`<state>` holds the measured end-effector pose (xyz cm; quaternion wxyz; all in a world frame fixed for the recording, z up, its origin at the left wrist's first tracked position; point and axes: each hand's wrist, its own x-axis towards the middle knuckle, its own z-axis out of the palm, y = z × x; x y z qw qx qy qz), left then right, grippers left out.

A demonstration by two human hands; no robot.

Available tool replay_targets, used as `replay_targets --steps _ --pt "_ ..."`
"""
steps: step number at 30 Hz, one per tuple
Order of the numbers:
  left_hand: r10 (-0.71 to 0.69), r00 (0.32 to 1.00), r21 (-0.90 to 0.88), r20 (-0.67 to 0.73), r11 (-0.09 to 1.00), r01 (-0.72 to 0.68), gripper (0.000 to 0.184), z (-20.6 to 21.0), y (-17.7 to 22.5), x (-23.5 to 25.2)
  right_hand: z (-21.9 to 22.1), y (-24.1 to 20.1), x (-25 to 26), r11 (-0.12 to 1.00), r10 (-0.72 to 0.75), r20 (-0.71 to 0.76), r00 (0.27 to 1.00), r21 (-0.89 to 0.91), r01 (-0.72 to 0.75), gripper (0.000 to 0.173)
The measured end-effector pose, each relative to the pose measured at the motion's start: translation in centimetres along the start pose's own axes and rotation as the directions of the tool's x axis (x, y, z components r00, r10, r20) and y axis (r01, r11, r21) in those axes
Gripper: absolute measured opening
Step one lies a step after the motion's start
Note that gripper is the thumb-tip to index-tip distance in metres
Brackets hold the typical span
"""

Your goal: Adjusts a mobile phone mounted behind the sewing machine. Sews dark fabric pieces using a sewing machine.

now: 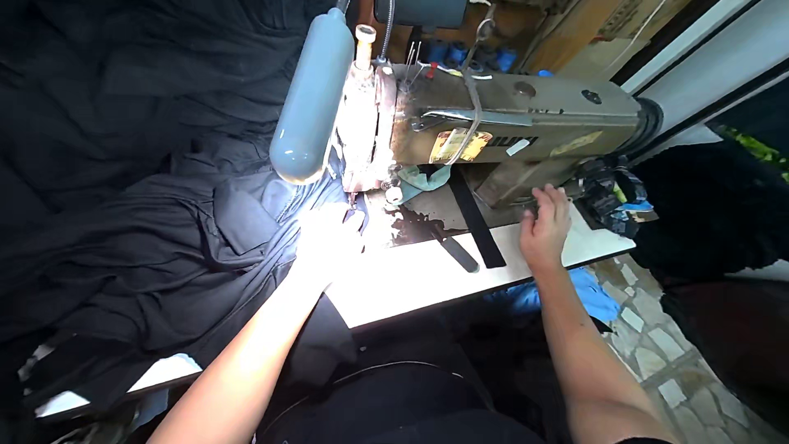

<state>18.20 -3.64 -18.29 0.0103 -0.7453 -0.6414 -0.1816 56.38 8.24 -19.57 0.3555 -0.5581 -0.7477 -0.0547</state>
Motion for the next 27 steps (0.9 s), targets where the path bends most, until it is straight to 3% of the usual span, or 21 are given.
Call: replay_targets --steps 7,14,20,22,27 --pt "0.033 0.998 0.028 -0.061 0.999 -0.031 0.037 0.6 -0.4 0.1 1.2 1.0 -1.0 0.998 -0.056 -0.049 0.997 0.019 0.057 0.049" --pt "0.021 0.997 0.013 -0.07 1.0 -0.02 0.036 0.7 -0.3 0.3 0.8 0.5 -1.1 0.999 -0.039 -0.042 0.998 -0.015 0.038 0.037" --pt "0.036 0.993 0.024 -0.113 0.999 -0.033 0.034 1.0 -0.4 0.2 0.3 -0.7 -0.5 0.996 0.082 0.235 0.968 -0.061 -0.07 0.033" --pt "0.05 0.993 0.03 -0.104 0.998 -0.047 0.033 0.8 -0.3 0.1 0.3 -0.5 -0.7 0.997 0.065 0.196 0.978 -0.042 -0.058 0.034" --pt "0.06 0.99 0.021 -0.128 0.998 -0.058 0.031 0.8 -0.3 -0.1 -3.2 0.0 2.1 0.998 -0.049 -0.074 0.996 -0.052 0.046 0.039"
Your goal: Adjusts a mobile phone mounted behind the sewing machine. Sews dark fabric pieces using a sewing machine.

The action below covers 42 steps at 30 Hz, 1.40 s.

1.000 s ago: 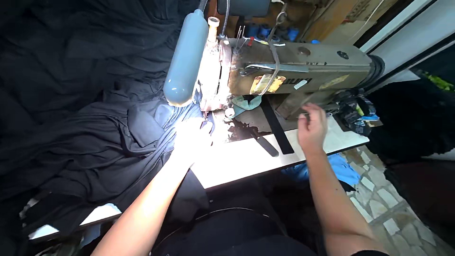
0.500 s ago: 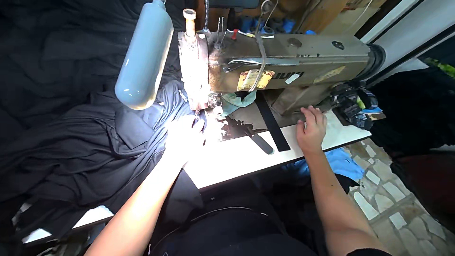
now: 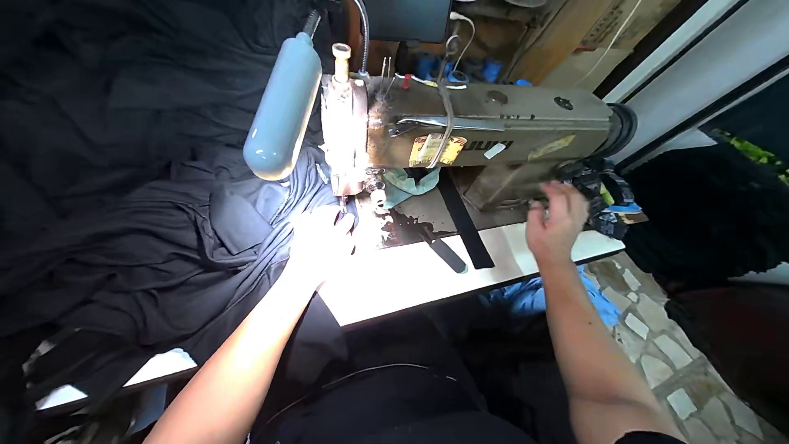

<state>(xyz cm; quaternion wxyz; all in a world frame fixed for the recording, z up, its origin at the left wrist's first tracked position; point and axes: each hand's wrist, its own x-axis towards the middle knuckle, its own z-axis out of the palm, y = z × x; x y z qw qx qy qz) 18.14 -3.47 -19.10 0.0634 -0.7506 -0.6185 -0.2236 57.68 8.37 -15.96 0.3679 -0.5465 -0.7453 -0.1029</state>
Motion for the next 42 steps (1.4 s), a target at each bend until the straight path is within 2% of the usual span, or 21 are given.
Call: replay_targets --steps 2,5,8,10,12,13,15,17,19,21,24,27,28,30,32,34,38,40,42 --pt "-0.006 1.0 0.006 -0.009 1.0 0.006 0.031 0.0 0.1 0.1 -2.0 0.7 3.2 0.999 0.011 -0.076 0.997 -0.043 -0.014 0.044" --pt "-0.029 1.0 0.013 0.011 1.0 0.029 0.03 -0.1 0.2 0.2 -4.9 1.8 9.3 0.984 0.178 -0.068 0.982 0.026 -0.177 0.058" --pt "-0.072 0.994 0.013 0.077 0.997 0.071 0.031 -0.3 0.3 0.3 -5.9 3.3 14.5 0.899 0.384 0.031 0.923 0.216 -0.381 0.064" --pt "-0.078 0.994 0.005 0.081 0.997 0.078 0.032 -0.5 0.4 0.3 -5.3 4.3 16.6 0.814 0.498 0.134 0.857 0.269 -0.515 0.06" --pt "-0.049 0.997 0.012 0.054 0.999 0.049 0.033 -0.2 0.1 0.3 -4.0 5.4 17.4 0.762 0.558 0.178 0.81 0.276 -0.586 0.056" --pt "-0.042 0.998 0.02 0.048 0.999 0.041 0.033 -0.1 0.1 0.3 -3.6 5.5 17.1 0.766 0.56 0.157 0.813 0.276 -0.581 0.055" --pt "-0.047 0.997 0.022 0.058 0.999 0.046 0.031 -0.1 0.0 0.3 -1.9 5.7 15.0 0.775 0.555 0.019 0.832 0.351 -0.525 0.052" --pt "-0.075 0.992 0.012 0.101 0.997 0.074 0.032 -0.4 0.2 0.2 0.0 5.9 11.2 0.711 0.593 -0.047 0.804 0.499 -0.495 0.051" --pt "-0.089 0.988 0.025 0.125 0.996 0.087 0.033 -0.6 0.5 0.3 1.2 7.5 8.7 0.66 0.64 -0.061 0.766 0.555 -0.507 0.045" --pt "-0.115 0.98 0.027 0.161 0.993 0.112 0.037 -0.8 0.5 0.4 -0.3 8.2 9.2 0.718 0.603 -0.103 0.791 0.503 -0.481 0.046" --pt "-0.074 0.989 0.027 0.131 0.997 0.071 0.041 -0.3 0.3 0.0 -3.5 8.6 13.3 0.846 0.422 -0.065 0.904 0.386 -0.367 0.058" --pt "-0.053 0.986 0.021 0.157 0.998 0.051 0.047 -0.3 -0.1 0.0 -3.5 6.9 15.9 0.837 0.483 0.055 0.874 0.265 -0.479 0.051" --pt "-0.041 0.983 0.014 0.181 0.999 0.039 0.049 -0.4 -0.5 0.0 -3.0 6.5 15.7 0.826 0.509 0.025 0.861 0.267 -0.496 0.049" --pt "-0.005 0.974 -0.017 0.224 1.0 0.009 0.051 -0.6 -1.4 -0.1 -1.6 5.8 14.0 0.783 0.544 -0.075 0.836 0.402 -0.474 0.048" --pt "0.063 0.978 -0.029 0.199 0.998 -0.058 0.049 -0.5 -2.6 -0.2 0.0 6.6 12.0 0.683 0.584 -0.119 0.803 0.606 -0.407 0.045" --pt "0.155 0.977 -0.032 0.149 0.988 -0.152 0.042 -0.6 -3.8 0.3 0.5 8.0 11.6 0.619 0.598 -0.102 0.795 0.688 -0.378 0.039" --pt "0.259 0.96 -0.027 0.103 0.966 -0.257 0.023 -1.3 -4.8 1.5 -1.4 7.2 13.1 0.699 0.574 -0.045 0.817 0.547 -0.46 0.047" --pt "0.234 0.964 0.029 0.124 0.971 -0.239 0.015 -1.8 -4.9 2.0 -1.5 6.9 13.2 0.699 0.576 -0.047 0.816 0.546 -0.462 0.042" --pt "0.157 0.973 0.105 0.168 0.979 -0.176 0.008 -2.4 -4.8 2.4 -1.0 7.1 12.5 0.668 0.561 -0.048 0.826 0.616 -0.417 0.042"
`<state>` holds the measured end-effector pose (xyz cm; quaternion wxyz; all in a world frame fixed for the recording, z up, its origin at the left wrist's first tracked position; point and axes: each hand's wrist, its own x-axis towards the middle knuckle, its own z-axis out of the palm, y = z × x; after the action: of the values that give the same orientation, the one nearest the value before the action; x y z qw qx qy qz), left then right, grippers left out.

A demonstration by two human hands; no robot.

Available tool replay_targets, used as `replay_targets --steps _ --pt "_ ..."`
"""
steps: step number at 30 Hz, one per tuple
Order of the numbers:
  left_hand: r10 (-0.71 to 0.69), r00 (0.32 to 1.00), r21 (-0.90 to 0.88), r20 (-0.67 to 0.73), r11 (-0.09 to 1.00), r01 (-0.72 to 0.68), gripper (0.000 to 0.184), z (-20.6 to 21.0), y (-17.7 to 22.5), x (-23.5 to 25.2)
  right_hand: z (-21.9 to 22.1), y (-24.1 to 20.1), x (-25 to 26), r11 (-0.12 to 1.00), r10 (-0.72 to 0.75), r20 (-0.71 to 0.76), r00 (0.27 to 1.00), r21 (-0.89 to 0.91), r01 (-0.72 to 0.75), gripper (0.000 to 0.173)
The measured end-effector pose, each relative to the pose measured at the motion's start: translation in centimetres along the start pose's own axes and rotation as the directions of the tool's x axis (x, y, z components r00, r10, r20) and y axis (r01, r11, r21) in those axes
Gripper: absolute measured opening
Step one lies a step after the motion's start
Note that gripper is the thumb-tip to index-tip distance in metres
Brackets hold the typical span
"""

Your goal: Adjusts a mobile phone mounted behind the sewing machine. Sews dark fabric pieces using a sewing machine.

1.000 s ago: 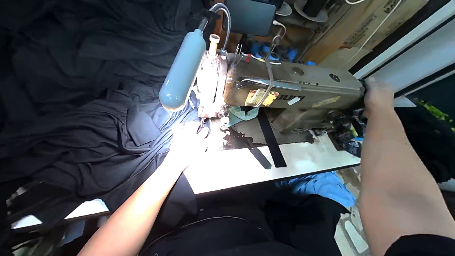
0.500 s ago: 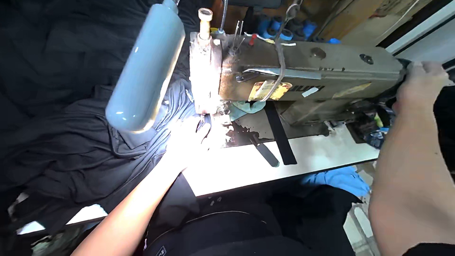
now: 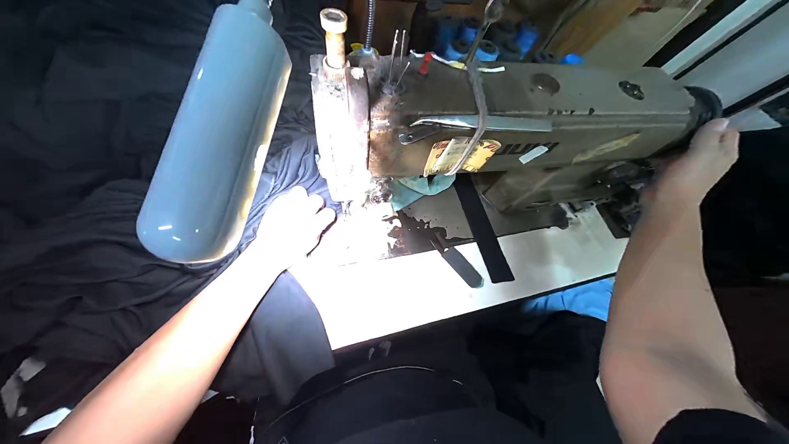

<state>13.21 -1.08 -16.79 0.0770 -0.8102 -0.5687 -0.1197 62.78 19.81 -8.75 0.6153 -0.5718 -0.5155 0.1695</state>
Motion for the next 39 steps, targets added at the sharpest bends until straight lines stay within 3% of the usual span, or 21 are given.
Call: replay_targets --steps 4,7,9,10,12,14,16,19,21,22,23,24,25,27,28,30,31,34,35,37,39 --pt "-0.149 0.985 0.07 0.09 0.987 0.143 0.008 -1.5 0.0 0.9 -0.2 0.1 0.2 0.997 0.031 -0.037 0.999 -0.075 -0.034 0.042" --pt "-0.16 0.977 0.07 0.143 0.986 0.151 0.019 -2.3 -0.2 1.7 -0.9 -3.7 -2.8 0.969 -0.18 -0.068 0.981 -0.184 0.165 0.052" --pt "-0.224 0.943 0.089 0.245 0.974 0.208 0.022 -3.4 -0.1 2.6 -0.5 -6.0 -8.1 0.917 -0.398 -0.027 0.917 0.001 0.398 0.041" --pt "-0.267 0.93 0.092 0.251 0.963 0.252 0.023 -3.8 -0.1 3.1 0.5 -6.6 -11.7 0.898 -0.422 0.059 0.905 0.166 0.408 0.028" --pt "-0.374 0.886 0.098 0.274 0.927 0.361 0.021 -4.6 0.4 4.4 4.3 -7.5 -19.5 0.905 -0.24 0.461 0.854 0.425 0.024 0.017" --pt "-0.531 0.774 0.075 0.345 0.838 0.541 0.027 -6.2 1.4 6.2 9.4 -8.9 -24.3 0.874 -0.036 0.824 0.566 0.3 -0.381 0.024" --pt "-0.642 0.625 -0.02 0.444 0.691 0.723 0.04 -8.6 2.8 7.9 14.1 -10.0 -25.8 0.86 0.061 0.88 0.471 0.194 -0.472 0.026" --pt "-0.62 0.748 -0.279 0.238 0.694 0.664 0.028 -4.7 -0.3 8.4 18.9 -12.3 -25.2 0.804 0.301 0.831 0.469 0.043 -0.593 0.024" --pt "-0.577 0.792 -0.317 0.201 0.726 0.61 0.023 -4.7 -0.7 8.9 20.9 -13.0 -24.5 0.829 0.383 0.824 0.417 -0.107 -0.549 0.03" --pt "-0.499 0.861 -0.325 0.101 0.801 0.502 0.024 -3.7 -1.3 8.6 21.6 -12.9 -24.3 0.85 0.392 0.833 0.39 -0.166 -0.501 0.034" --pt "-0.364 0.918 -0.325 -0.157 0.897 0.3 0.026 -0.7 -2.9 8.2 22.7 -12.2 -24.3 0.875 0.382 0.846 0.372 -0.202 -0.44 0.037" --pt "-0.273 0.846 -0.304 -0.457 0.942 0.14 0.033 2.6 -4.2 8.6 24.4 -10.6 -24.5 0.909 0.343 0.866 0.363 -0.209 -0.36 0.038" --pt "-0.369 0.91 -0.434 -0.19 0.863 0.26 0.039 -0.5 -3.1 8.2 26.5 -8.1 -24.5 0.954 0.26 0.895 0.361 -0.182 -0.237 0.04" --pt "-0.469 0.858 -0.491 0.21 0.708 0.508 0.046 -6.0 -0.6 8.1 28.0 -5.9 -24.9 0.978 0.175 0.902 0.394 -0.113 -0.176 0.041" --pt "-0.562 0.827 -0.526 0.02 0.698 0.486 0.042 -4.6 0.3 7.6 26.6 -7.0 -25.0 0.962 0.219 0.892 0.395 -0.13 -0.239 0.04" --pt "-0.434 0.874 -0.333 0.22 0.808 0.486 0.04 -5.4 -0.1 6.5 22.9 -10.7 -24.8 0.939 0.266 0.878 0.398 -0.143 -0.312 0.037" --pt "-0.284 0.907 -0.172 0.312 0.922 0.348 0.042 -4.5 -1.6 5.9 21.8 -11.5 -24.9 0.933 0.258 0.873 0.415 -0.115 -0.34 0.033" --pt "-0.125 0.919 -0.035 0.375 0.988 0.148 0.049 -2.8 -2.3 4.7 21.4 -10.7 -25.5 0.953 0.176 0.876 0.449 -0.038 -0.299 0.029" --pt "-0.148 0.889 -0.031 0.434 0.983 0.179 0.046 -3.8 -1.1 4.5 21.6 -10.5 -25.7 0.97 0.161 0.881 0.445 -0.058 -0.237 0.031" --pt "-0.234 0.733 0.027 0.638 0.959 0.283 0.045 -6.8 1.8 5.0 21.4 -11.6 -25.6 0.981 0.195 0.902 0.385 -0.18 -0.074 0.037" --pt "-0.265 0.718 0.058 0.644 0.952 0.299 0.042 -7.8 2.8 5.0 21.7 -11.9 -25.4 0.975 0.201 0.896 0.395 -0.224 0.012 0.037"
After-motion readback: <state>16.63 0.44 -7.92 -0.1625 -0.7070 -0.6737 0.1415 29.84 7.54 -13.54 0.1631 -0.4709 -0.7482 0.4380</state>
